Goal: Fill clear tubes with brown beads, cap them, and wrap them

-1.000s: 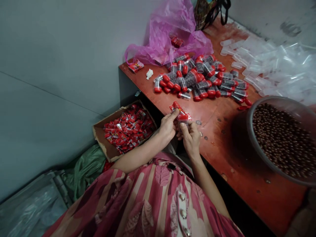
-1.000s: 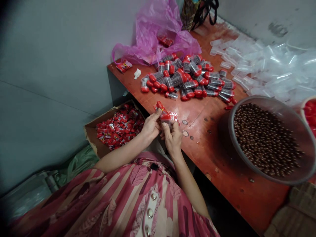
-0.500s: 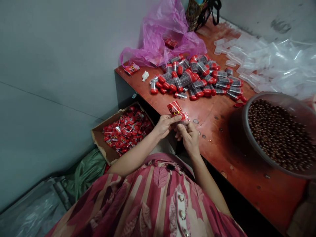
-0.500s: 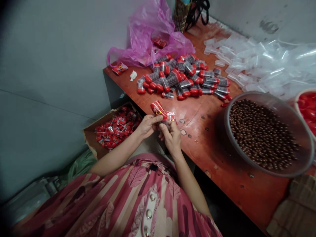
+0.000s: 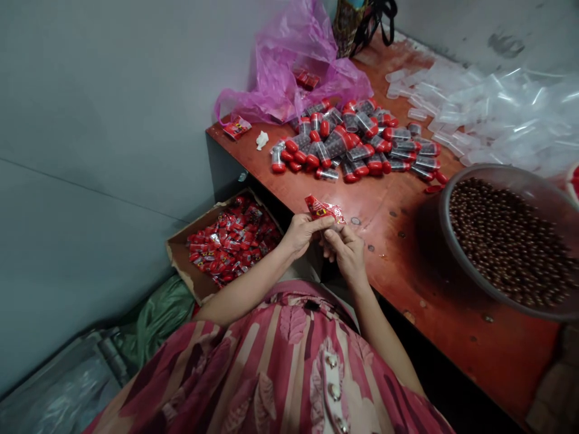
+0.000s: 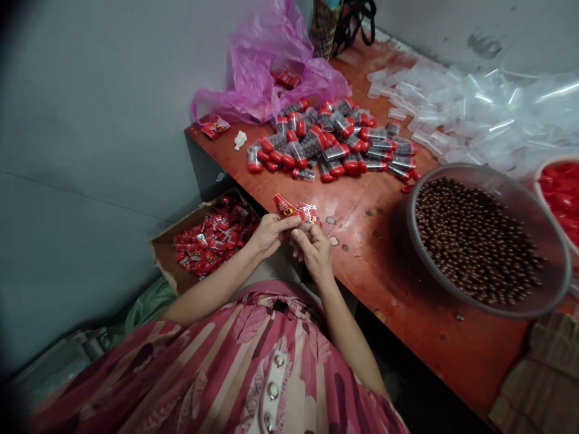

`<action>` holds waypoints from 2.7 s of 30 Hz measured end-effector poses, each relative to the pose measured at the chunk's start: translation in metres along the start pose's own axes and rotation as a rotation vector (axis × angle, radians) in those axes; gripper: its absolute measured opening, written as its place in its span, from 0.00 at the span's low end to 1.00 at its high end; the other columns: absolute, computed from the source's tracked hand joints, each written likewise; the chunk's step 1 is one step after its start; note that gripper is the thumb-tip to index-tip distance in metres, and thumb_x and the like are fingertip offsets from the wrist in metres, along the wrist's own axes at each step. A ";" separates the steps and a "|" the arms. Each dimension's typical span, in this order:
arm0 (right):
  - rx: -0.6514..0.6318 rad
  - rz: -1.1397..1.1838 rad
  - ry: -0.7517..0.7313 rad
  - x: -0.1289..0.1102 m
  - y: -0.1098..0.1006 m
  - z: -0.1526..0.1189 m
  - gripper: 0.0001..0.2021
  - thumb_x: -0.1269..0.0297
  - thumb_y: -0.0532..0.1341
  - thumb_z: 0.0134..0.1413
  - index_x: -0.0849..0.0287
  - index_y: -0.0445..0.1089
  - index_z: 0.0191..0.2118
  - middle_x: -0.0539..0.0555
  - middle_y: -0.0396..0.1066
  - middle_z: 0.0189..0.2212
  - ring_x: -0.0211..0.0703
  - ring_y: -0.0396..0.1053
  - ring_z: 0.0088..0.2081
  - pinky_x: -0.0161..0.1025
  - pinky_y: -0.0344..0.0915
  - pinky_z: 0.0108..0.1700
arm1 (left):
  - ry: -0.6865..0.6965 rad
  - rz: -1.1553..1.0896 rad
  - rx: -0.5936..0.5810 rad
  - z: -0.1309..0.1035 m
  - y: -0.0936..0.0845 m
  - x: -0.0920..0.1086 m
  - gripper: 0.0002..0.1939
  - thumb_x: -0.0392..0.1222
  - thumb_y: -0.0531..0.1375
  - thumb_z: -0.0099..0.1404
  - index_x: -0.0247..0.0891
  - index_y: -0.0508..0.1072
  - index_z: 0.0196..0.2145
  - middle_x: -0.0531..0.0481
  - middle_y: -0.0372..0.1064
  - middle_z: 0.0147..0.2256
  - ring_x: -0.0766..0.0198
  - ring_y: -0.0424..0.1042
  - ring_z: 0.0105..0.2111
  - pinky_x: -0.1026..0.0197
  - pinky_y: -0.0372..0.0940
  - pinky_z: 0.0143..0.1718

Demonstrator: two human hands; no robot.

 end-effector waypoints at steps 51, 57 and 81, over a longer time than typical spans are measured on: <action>0.032 0.324 0.102 0.014 0.011 -0.007 0.12 0.56 0.64 0.49 0.60 0.66 0.29 0.47 0.70 0.20 0.28 0.60 0.13 0.26 0.53 0.12 | -0.014 0.042 0.089 -0.011 -0.004 -0.016 0.18 0.50 0.68 0.49 0.29 0.74 0.25 0.52 0.65 0.17 0.72 0.60 0.13 0.67 0.55 0.14; 0.012 0.336 0.102 0.017 0.017 -0.011 0.14 0.57 0.65 0.49 0.58 0.67 0.39 0.47 0.72 0.25 0.31 0.68 0.19 0.28 0.67 0.21 | 0.006 0.006 0.180 -0.007 -0.008 -0.007 0.19 0.50 0.69 0.46 0.29 0.74 0.25 0.53 0.65 0.16 0.73 0.59 0.13 0.68 0.53 0.14; 0.119 0.215 -0.011 0.020 0.019 -0.013 0.17 0.58 0.66 0.48 0.58 0.67 0.43 0.49 0.75 0.30 0.37 0.74 0.25 0.38 0.75 0.31 | 0.007 -0.138 0.171 -0.003 -0.011 -0.008 0.18 0.49 0.68 0.48 0.28 0.75 0.26 0.48 0.71 0.22 0.71 0.65 0.19 0.67 0.58 0.21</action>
Point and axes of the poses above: each hand's wrist, its own z-axis towards the middle knuckle, its own y-axis out of the palm, x = y × z, the point moved 3 cm from there along z, towards the middle knuckle
